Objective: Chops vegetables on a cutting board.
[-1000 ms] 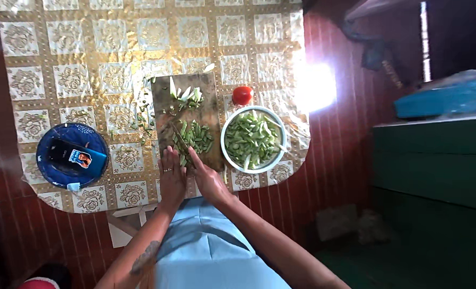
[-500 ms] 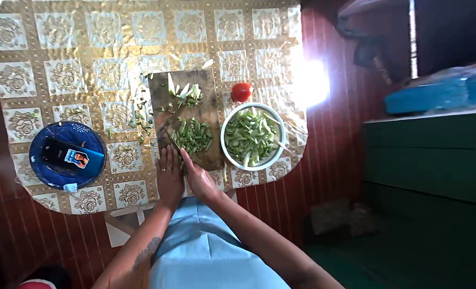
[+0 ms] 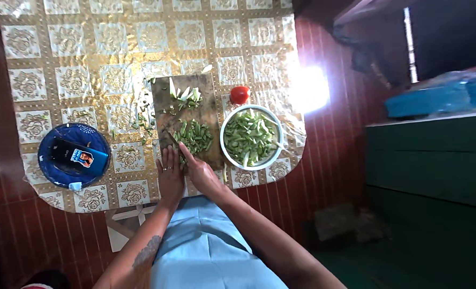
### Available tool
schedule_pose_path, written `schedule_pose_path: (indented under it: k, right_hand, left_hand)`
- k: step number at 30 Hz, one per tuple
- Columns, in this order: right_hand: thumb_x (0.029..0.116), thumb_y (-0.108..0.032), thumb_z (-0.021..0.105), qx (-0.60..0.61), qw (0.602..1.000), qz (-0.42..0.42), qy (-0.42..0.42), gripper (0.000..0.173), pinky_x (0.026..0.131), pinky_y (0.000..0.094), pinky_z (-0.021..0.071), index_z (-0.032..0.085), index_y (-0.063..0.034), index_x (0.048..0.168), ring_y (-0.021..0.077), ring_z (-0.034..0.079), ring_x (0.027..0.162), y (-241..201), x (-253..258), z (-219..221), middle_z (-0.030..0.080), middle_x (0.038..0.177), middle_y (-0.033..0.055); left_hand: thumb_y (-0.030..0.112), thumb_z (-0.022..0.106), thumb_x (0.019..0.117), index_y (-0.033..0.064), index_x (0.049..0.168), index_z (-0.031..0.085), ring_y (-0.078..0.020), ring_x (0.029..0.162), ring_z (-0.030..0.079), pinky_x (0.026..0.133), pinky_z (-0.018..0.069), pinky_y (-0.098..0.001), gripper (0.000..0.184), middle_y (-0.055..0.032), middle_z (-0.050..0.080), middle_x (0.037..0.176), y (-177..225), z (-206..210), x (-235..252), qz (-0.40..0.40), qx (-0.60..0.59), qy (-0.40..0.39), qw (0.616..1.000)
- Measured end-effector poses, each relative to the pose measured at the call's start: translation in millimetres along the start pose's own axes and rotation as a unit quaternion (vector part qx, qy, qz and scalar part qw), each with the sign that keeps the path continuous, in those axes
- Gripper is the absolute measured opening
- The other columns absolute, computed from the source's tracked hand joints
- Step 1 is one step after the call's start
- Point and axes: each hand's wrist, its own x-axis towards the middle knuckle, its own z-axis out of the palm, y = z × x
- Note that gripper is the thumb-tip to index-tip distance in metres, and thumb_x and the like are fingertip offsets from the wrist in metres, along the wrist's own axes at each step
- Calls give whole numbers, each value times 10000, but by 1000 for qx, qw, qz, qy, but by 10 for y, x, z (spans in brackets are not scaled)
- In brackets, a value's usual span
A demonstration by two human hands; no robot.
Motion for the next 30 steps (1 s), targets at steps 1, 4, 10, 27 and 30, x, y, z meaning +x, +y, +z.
schedule_pose_path:
  k: [1,4,10,27,30]
  right_hand:
    - [1088,-101,397,10,1000,-12,20,646,846,545,578,161,-277,1663,395,723,909,7,-54,-24,700,1144,226]
    - [1071,-78,395,10,998,-27,51,637,796,524,588,197,-220,1659,383,726,856,61,-304,-14,694,1145,238]
    - [1064,-83,373,-20,999,9,-23,633,817,541,570,192,-200,1660,408,714,887,121,-442,145,693,1132,246]
    - [1108,-154,353,-78,993,48,-76,649,855,556,558,91,-384,1655,412,706,941,-108,-26,106,660,1207,242]
    - [1093,-125,377,-120,991,27,-61,696,813,548,565,88,-441,1642,405,702,874,-142,13,82,640,1203,248]
  left_hand:
    - [220,363,1084,2,1576,366,-329,1552,277,1243,212,-597,538,-177,313,1661,-23,-8,-6,5,-24,-2,1000]
    - [251,318,1102,-12,1608,264,-338,1565,236,1253,203,-590,573,-210,243,1679,-77,-113,-44,15,-92,4,996]
    - [330,289,1109,-67,1574,307,-384,1554,247,1232,192,-641,612,-245,261,1662,-91,-119,-88,-9,-46,2,999]
    - [213,393,1077,22,1559,416,-333,1544,296,1195,171,-699,519,-141,335,1659,121,-33,-43,-67,75,-18,995]
    - [196,431,1057,32,1557,423,-330,1560,254,1194,129,-723,527,-138,321,1665,101,-4,-59,-65,30,0,997]
